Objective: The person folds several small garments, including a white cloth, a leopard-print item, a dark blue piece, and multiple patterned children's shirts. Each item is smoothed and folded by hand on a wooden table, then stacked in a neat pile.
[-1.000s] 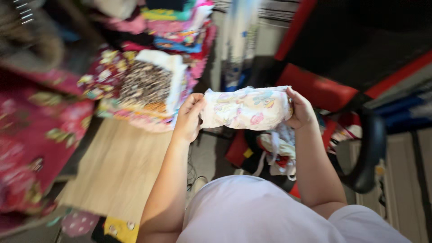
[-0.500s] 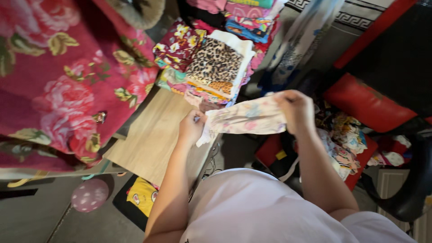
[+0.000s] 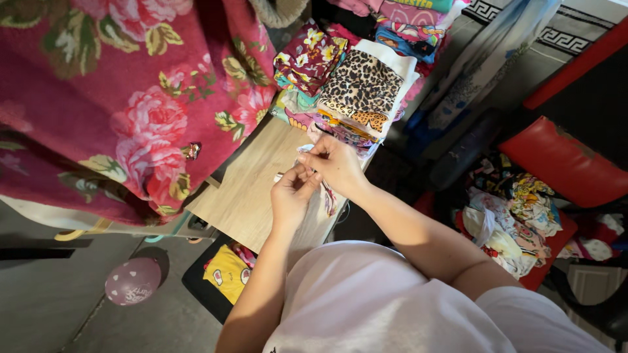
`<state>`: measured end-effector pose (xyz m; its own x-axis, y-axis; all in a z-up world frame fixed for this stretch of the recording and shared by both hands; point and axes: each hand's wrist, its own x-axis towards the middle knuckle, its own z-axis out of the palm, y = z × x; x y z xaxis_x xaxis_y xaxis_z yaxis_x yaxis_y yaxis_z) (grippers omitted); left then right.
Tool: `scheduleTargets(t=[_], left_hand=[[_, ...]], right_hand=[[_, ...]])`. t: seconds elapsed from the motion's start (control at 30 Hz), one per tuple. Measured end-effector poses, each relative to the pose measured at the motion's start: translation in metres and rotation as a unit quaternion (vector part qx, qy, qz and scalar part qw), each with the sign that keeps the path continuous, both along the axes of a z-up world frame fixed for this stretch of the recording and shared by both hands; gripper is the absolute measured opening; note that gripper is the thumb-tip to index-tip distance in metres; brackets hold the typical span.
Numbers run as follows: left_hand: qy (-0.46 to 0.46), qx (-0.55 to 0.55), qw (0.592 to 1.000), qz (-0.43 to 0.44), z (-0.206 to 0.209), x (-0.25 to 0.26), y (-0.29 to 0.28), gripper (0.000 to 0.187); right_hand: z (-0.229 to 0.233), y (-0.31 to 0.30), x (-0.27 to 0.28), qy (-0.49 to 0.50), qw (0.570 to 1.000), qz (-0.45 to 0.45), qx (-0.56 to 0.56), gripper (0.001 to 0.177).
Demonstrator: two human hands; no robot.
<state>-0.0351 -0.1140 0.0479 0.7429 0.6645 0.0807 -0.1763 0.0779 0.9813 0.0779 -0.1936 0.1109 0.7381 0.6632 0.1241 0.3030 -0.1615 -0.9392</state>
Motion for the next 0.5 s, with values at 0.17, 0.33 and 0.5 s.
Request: scheduleTargets(t=[0.17, 0.33, 0.5], left_hand=[[0.015, -0.112, 0.994, 0.008, 0.001, 0.008, 0.005, 0.027], [-0.018, -0.236, 0.971, -0.037, 0.003, 0.014, 0.008, 0.026], [-0.071, -0.338, 0.937, -0.041, -0.003, 0.018, 0.011, 0.014]], right_hand=[[-0.002, 0.009, 0.006, 0.133, 0.990, 0.033, 0.031, 0.022], [-0.007, -0.001, 0.010, 0.253, 0.961, 0.055, 0.099, 0.024], [-0.001, -0.021, 0.007, 0.091, 0.994, 0.066, 0.011, 0.034]])
